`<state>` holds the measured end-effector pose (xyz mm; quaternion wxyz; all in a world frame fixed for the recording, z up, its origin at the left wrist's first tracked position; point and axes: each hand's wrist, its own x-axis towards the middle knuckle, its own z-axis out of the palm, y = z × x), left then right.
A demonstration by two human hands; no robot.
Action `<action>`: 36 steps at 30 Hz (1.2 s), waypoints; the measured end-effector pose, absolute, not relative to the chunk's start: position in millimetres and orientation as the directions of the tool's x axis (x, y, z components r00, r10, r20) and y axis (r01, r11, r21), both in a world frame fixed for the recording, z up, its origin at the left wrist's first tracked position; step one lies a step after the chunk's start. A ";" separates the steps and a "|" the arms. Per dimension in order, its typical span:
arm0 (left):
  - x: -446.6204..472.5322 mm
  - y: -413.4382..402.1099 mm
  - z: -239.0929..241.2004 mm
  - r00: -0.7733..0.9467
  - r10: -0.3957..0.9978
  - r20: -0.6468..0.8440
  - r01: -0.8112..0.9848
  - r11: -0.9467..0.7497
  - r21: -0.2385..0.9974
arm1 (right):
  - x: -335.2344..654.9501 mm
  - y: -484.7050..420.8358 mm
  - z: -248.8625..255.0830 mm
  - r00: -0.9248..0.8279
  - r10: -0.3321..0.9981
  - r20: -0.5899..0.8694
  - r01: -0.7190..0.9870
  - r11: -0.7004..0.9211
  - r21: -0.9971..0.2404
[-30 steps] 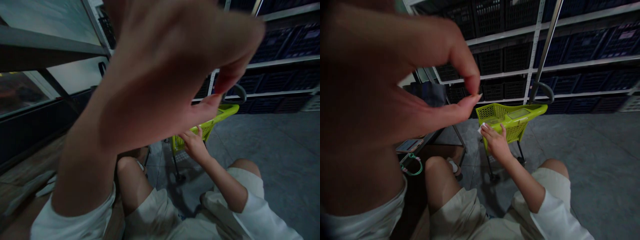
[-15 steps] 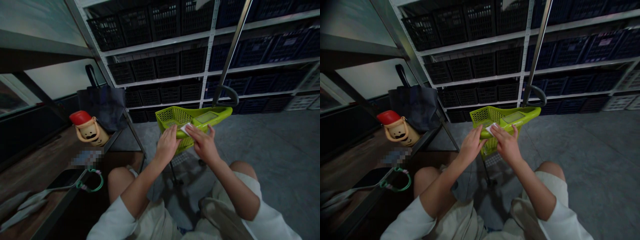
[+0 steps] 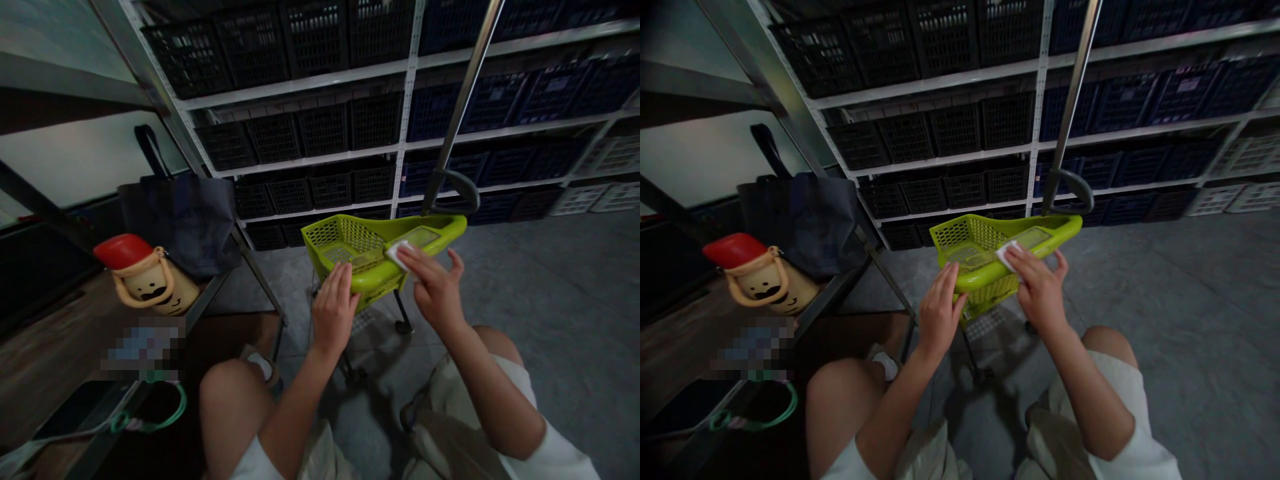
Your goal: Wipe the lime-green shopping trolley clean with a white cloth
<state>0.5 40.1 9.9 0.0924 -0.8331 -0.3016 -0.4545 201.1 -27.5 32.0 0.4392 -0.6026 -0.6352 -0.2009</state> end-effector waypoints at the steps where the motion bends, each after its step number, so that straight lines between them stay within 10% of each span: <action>1: 1.0 40.4 8.2 0.399 0.387 0.831 0.569 -0.815 0.107 | 211.1 -26.3 30.8 0.197 0.559 0.805 0.941 0.123 -0.315; 12: -0.5 41.4 -8.3 0.337 0.245 0.909 0.444 -0.893 0.076 | 148.1 -42.3 31.5 -0.088 0.639 0.764 0.911 0.361 -0.197; 20: 2.8 44.2 -11.8 0.331 0.215 0.919 0.463 -0.885 0.040 | 206.5 -30.3 25.9 0.287 0.525 0.802 0.930 0.049 -0.365; 27: -18.6 58.8 -13.5 0.453 0.176 0.874 0.421 -0.906 -0.035 | 141.9 -42.5 33.7 -0.090 0.675 0.732 0.912 0.351 -0.211; 36: 11.1 -0.2 13.5 0.448 0.464 0.764 0.703 -0.711 0.019 | 207.1 -29.1 27.2 0.293 0.532 0.794 0.926 0.049 -0.375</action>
